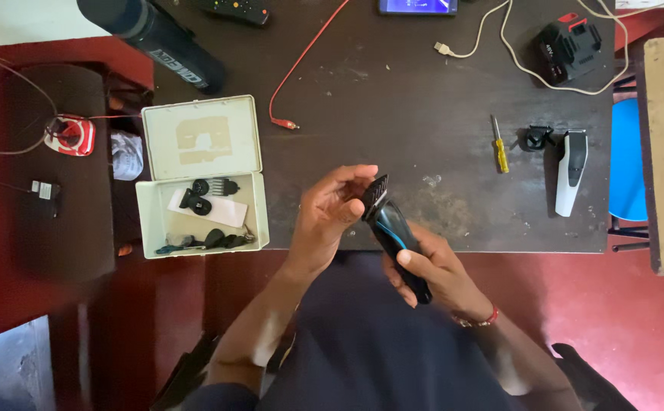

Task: The person plugs a charger into a wall socket and connects a phone to charge. Then they take two hair clippers from a case, attach different guard attachments to each, and place them back in the case.

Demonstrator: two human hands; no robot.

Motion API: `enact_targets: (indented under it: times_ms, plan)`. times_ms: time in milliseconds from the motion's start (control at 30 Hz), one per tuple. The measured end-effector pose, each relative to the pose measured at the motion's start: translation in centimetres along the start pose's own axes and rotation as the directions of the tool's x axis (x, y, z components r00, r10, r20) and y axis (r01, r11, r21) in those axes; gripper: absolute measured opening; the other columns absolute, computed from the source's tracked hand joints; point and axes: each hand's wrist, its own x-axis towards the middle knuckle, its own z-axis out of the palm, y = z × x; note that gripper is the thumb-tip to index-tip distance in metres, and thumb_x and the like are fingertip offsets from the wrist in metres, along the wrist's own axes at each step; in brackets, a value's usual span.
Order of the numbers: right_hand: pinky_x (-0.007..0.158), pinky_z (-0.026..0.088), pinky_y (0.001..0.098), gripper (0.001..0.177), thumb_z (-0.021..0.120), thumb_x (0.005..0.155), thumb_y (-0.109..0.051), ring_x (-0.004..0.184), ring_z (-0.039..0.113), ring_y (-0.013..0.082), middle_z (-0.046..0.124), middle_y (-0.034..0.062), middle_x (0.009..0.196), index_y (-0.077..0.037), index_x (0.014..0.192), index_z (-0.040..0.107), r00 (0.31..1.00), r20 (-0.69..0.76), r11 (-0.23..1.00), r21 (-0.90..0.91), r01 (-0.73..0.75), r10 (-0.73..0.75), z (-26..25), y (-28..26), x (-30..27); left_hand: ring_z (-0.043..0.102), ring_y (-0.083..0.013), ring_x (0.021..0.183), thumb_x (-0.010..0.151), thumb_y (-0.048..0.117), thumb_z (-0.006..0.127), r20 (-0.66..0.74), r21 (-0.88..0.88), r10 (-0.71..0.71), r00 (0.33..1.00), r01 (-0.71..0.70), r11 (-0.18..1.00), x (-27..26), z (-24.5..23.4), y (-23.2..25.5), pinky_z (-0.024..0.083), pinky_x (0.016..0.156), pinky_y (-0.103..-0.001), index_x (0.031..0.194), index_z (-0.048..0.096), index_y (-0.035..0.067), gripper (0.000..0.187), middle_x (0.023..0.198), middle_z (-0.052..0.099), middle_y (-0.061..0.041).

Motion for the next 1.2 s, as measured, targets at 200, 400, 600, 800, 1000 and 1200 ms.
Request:
enact_targets:
  times_ms: [200,400,600,800,1000,1200]
  plan:
    - [0.043,0.047,0.0233,0.03,0.058,0.101,-0.024,0.05,0.057,0.009,0.059,0.0048,0.072,0.0,0.117,0.051,0.996,-0.062,0.982,-0.181,0.052,-0.064,0.9,0.5,0.6,0.068,-0.0212,0.123,0.109,0.035,0.062,-0.115,0.143,0.068,0.991,-0.051,0.988,-1.1,1.7,1.0,0.053,0.111,-0.036,0.136,0.063,-0.002,0.046,0.13,0.07,-0.015]
    - [0.043,0.045,0.0233,0.022,0.061,0.1,-0.021,0.048,0.056,0.0072,0.056,0.0014,0.066,-0.002,0.106,0.052,0.978,-0.196,0.923,-0.385,-0.01,-0.072,2.4,-0.3,0.7,0.07,-0.0239,0.125,0.113,0.032,0.051,-0.15,0.24,0.122,0.981,-0.084,0.967,-1.0,2.6,1.9,0.057,0.111,-0.036,0.136,0.061,-0.002,0.042,0.134,0.069,-0.017]
    - [0.039,0.043,0.0241,0.021,0.062,0.098,-0.021,0.045,0.054,0.0068,0.055,0.0005,0.063,-0.004,0.106,0.054,0.971,-0.238,0.918,-0.386,-0.086,-0.009,3.1,-1.6,0.7,0.072,-0.0233,0.119,0.113,0.031,0.053,-0.176,0.302,0.154,0.972,-0.095,0.948,-0.9,2.2,1.5,0.056,0.108,-0.034,0.133,0.065,-0.002,0.041,0.126,0.073,-0.017]
    - [0.039,0.044,0.0243,0.024,0.063,0.096,-0.019,0.045,0.056,0.0077,0.057,0.0018,0.066,-0.004,0.112,0.056,0.963,-0.266,0.935,-0.329,-0.133,0.043,3.1,-2.2,-0.1,0.072,-0.019,0.115,0.109,0.035,0.056,-0.144,0.282,0.2,0.969,-0.154,0.947,-0.5,1.2,0.5,0.06,0.103,-0.033,0.133,0.065,0.001,0.042,0.125,0.071,-0.011]
    - [0.038,0.043,0.0252,0.025,0.061,0.098,-0.02,0.045,0.057,0.0099,0.059,0.0041,0.067,0.002,0.11,0.056,0.981,-0.143,0.95,-0.265,-0.164,0.129,2.2,-2.5,0.4,0.067,-0.0171,0.12,0.113,0.033,0.057,-0.062,0.211,0.197,0.978,-0.18,0.961,-1.1,0.5,1.1,0.055,0.107,-0.032,0.133,0.066,0.002,0.038,0.131,0.065,-0.01]
    - [0.04,0.043,0.0242,0.031,0.059,0.099,-0.02,0.046,0.053,0.0089,0.058,0.0045,0.068,0.003,0.119,0.056,0.991,-0.118,0.974,-0.209,-0.085,0.062,2.2,-2.0,0.4,0.066,-0.0177,0.126,0.113,0.034,0.055,-0.024,0.35,0.229,0.973,-0.207,0.914,-1.1,0.3,1.9,0.056,0.108,-0.031,0.133,0.067,0.004,0.038,0.134,0.067,-0.01]
